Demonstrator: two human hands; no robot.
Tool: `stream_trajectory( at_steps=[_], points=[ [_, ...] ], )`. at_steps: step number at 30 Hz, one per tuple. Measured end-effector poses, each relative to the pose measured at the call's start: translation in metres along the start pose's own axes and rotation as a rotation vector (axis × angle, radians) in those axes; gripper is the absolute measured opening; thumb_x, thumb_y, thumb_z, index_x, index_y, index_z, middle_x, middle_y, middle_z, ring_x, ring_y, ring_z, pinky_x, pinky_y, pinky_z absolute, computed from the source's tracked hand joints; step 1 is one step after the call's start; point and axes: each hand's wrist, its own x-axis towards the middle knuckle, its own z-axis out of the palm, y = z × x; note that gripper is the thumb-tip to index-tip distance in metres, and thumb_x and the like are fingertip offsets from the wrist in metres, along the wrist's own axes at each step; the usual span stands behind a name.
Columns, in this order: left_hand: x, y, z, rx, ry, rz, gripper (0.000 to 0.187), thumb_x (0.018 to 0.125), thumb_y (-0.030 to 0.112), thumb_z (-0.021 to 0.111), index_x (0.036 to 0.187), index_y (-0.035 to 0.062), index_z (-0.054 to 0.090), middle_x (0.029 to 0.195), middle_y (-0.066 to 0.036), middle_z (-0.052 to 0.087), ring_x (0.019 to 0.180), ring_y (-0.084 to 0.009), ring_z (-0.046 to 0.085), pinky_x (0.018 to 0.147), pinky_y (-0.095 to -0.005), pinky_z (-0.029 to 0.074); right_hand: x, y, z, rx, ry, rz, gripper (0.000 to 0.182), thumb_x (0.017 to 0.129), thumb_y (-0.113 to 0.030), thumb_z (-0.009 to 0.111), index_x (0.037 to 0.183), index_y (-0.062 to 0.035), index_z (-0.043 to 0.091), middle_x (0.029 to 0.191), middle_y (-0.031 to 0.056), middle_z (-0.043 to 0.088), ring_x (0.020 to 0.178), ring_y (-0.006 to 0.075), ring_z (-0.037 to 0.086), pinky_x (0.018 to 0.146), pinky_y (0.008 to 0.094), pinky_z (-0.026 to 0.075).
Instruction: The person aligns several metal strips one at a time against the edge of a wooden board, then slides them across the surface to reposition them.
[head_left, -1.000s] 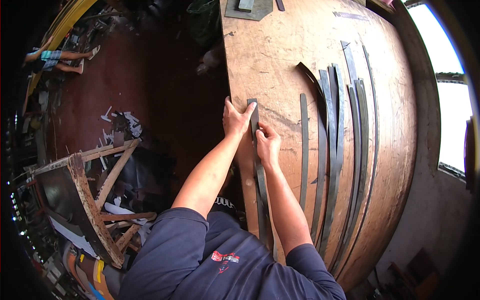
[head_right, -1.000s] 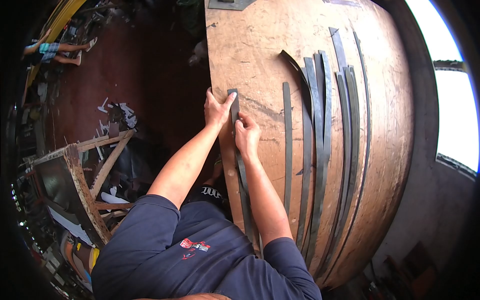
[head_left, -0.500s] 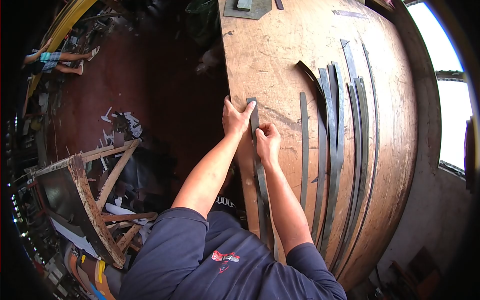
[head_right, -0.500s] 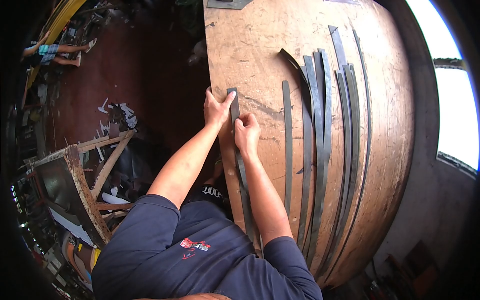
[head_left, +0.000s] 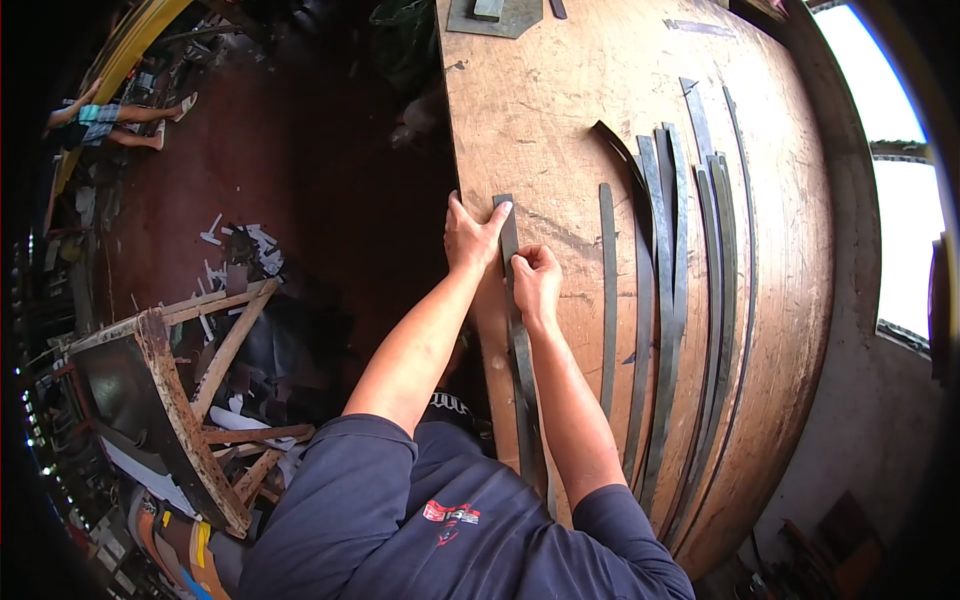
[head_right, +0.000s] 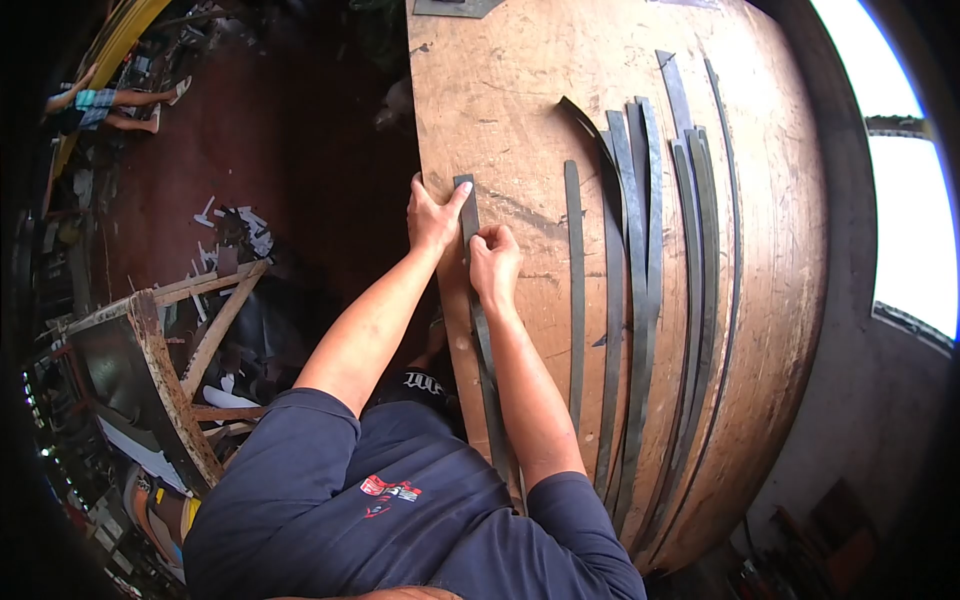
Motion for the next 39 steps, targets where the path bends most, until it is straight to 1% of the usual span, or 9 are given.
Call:
stream_trajectory(
  at_steps=[8, 14, 16, 20, 23, 26, 27, 32, 39],
  points=[
    [0.000, -0.002, 0.000, -0.003, -0.006, 0.008, 0.104, 0.072, 0.061, 0.073, 0.143, 0.0000, 0.030, 0.136, -0.025, 0.048, 0.124, -0.0394, 0.050, 0.102, -0.0460, 0.042, 0.005, 0.004, 0.001, -0.050, 0.036, 0.000, 0.007, 0.081, -0.005, 0.059, 0.082, 0.0014, 0.062, 0.068, 0.0087, 0.063, 0.054, 0.0147, 0.060, 0.052, 0.0292, 0.049],
    [0.000, -0.003, 0.000, -0.077, -0.018, 0.047, 0.113, 0.060, 0.056, 0.084, 0.143, 0.0004, 0.030, 0.135, -0.025, 0.050, 0.124, -0.0381, 0.050, 0.102, -0.0450, 0.043, 0.006, -0.002, 0.001, -0.045, 0.035, -0.028, 0.007, 0.080, -0.005, 0.060, 0.081, 0.0011, 0.062, 0.066, 0.0096, 0.063, 0.055, 0.0153, 0.061, 0.051, 0.0300, 0.049],
    [-0.001, -0.004, 0.003, -0.058, 0.076, 0.099, 0.105, 0.059, 0.049, 0.089, 0.136, -0.0002, 0.038, 0.125, -0.025, 0.057, 0.115, -0.0371, 0.058, 0.096, -0.0427, 0.048, 0.004, -0.010, -0.001, -0.124, -0.022, 0.045, 0.009, 0.083, -0.003, 0.060, 0.091, 0.0014, 0.061, 0.076, 0.0070, 0.064, 0.057, 0.0132, 0.060, 0.052, 0.0280, 0.051],
    [-0.001, -0.001, -0.003, -0.085, -0.009, 0.071, 0.116, 0.056, 0.054, 0.087, 0.142, 0.0004, 0.030, 0.133, -0.025, 0.051, 0.124, -0.0382, 0.050, 0.101, -0.0448, 0.044, 0.001, -0.015, -0.012, -0.031, -0.117, 0.147, 0.022, 0.086, -0.006, 0.063, 0.106, 0.0009, 0.059, 0.084, 0.0085, 0.067, 0.066, 0.0129, 0.063, 0.059, 0.0277, 0.052],
    [-0.001, -0.001, -0.002, -0.050, 0.005, 0.054, 0.118, 0.056, 0.056, 0.087, 0.142, -0.0002, 0.030, 0.132, -0.025, 0.052, 0.124, -0.0386, 0.051, 0.101, -0.0453, 0.044, -0.012, -0.014, -0.031, -0.056, -0.228, 0.181, 0.049, 0.089, -0.018, 0.068, 0.131, -0.0017, 0.048, 0.102, 0.0097, 0.069, 0.084, 0.0116, 0.061, 0.075, 0.0243, 0.048],
    [-0.001, -0.003, 0.003, -0.053, 0.023, 0.069, 0.118, 0.056, 0.058, 0.086, 0.142, -0.0009, 0.030, 0.132, -0.025, 0.052, 0.123, -0.0391, 0.051, 0.101, -0.0459, 0.043, -0.033, -0.003, -0.048, 0.029, -0.180, 0.101, 0.051, 0.087, -0.017, 0.071, 0.131, -0.0021, 0.049, 0.098, 0.0105, 0.070, 0.072, 0.0103, 0.056, 0.066, 0.0240, 0.046],
    [0.001, -0.005, 0.004, -0.064, 0.024, 0.085, 0.118, 0.056, 0.059, 0.086, 0.142, -0.0012, 0.031, 0.132, -0.026, 0.052, 0.123, -0.0393, 0.051, 0.101, -0.0461, 0.043, -0.037, 0.009, -0.055, 0.021, -0.207, 0.093, 0.054, 0.088, -0.017, 0.071, 0.133, -0.0019, 0.047, 0.099, 0.0112, 0.070, 0.080, 0.0111, 0.060, 0.071, 0.0258, 0.048],
    [0.003, -0.010, 0.003, -0.066, 0.019, 0.102, 0.117, 0.057, 0.059, 0.085, 0.141, -0.0017, 0.032, 0.131, -0.026, 0.052, 0.123, -0.0397, 0.051, 0.100, -0.0462, 0.043, -0.054, 0.031, -0.061, 0.037, -0.252, -0.031, 0.052, 0.088, -0.012, 0.071, 0.134, -0.0014, 0.048, 0.097, 0.0115, 0.071, 0.089, 0.0135, 0.065, 0.080, 0.0276, 0.052],
    [0.004, -0.011, 0.005, -0.102, 0.025, 0.115, 0.117, 0.057, 0.058, 0.086, 0.141, -0.0029, 0.032, 0.130, -0.026, 0.054, 0.121, -0.0396, 0.052, 0.100, -0.0453, 0.043, -0.059, 0.036, -0.059, -0.042, -0.194, -0.150, 0.040, 0.087, -0.008, 0.071, 0.124, -0.0009, 0.059, 0.083, 0.0058, 0.070, 0.075, 0.0086, 0.062, 0.070, 0.0249, 0.051]
  ],
)
